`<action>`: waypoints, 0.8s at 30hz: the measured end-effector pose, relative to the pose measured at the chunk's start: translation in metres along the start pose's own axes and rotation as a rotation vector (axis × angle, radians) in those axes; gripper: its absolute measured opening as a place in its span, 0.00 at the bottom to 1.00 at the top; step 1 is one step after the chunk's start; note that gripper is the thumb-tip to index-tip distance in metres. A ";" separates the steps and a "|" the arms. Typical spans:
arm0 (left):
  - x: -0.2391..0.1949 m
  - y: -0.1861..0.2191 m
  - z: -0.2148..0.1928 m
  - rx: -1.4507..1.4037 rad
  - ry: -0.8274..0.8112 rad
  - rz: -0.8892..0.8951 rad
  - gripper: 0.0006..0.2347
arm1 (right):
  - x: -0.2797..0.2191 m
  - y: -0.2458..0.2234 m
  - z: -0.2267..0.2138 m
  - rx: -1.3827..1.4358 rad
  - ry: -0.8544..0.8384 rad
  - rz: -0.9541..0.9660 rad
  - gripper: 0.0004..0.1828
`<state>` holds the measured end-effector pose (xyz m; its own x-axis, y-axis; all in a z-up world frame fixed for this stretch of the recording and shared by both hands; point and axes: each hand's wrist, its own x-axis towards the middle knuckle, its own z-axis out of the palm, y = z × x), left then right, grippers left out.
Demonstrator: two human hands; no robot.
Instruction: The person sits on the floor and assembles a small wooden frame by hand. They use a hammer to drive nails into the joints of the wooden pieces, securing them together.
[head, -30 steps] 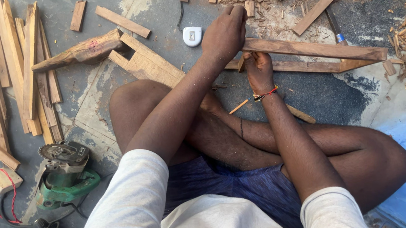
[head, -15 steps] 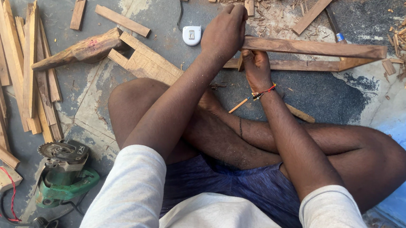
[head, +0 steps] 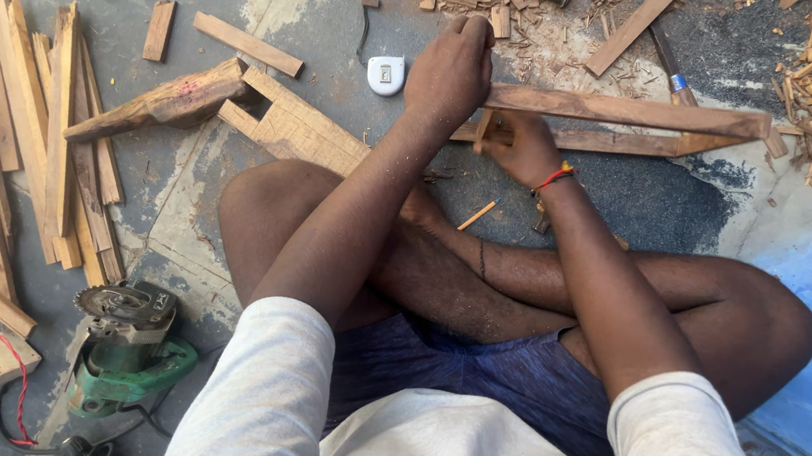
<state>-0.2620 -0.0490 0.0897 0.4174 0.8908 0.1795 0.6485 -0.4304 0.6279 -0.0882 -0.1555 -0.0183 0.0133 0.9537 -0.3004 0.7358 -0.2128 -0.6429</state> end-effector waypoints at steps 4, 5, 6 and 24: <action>0.000 0.002 0.002 -0.027 0.001 0.001 0.05 | 0.003 0.007 0.018 -0.332 0.217 -0.351 0.27; -0.002 0.003 0.003 -0.015 -0.010 -0.016 0.05 | 0.003 0.010 0.023 -0.305 0.169 -0.287 0.21; -0.002 0.002 0.002 0.004 -0.014 -0.031 0.05 | 0.010 0.012 0.027 -0.276 0.127 -0.231 0.16; -0.001 0.010 -0.004 -0.044 -0.010 -0.081 0.07 | 0.027 0.041 0.040 -0.221 0.277 -0.424 0.10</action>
<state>-0.2582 -0.0537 0.0986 0.3709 0.9209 0.1197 0.6520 -0.3500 0.6727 -0.0852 -0.1474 -0.0810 -0.1596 0.9727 0.1687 0.8398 0.2236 -0.4946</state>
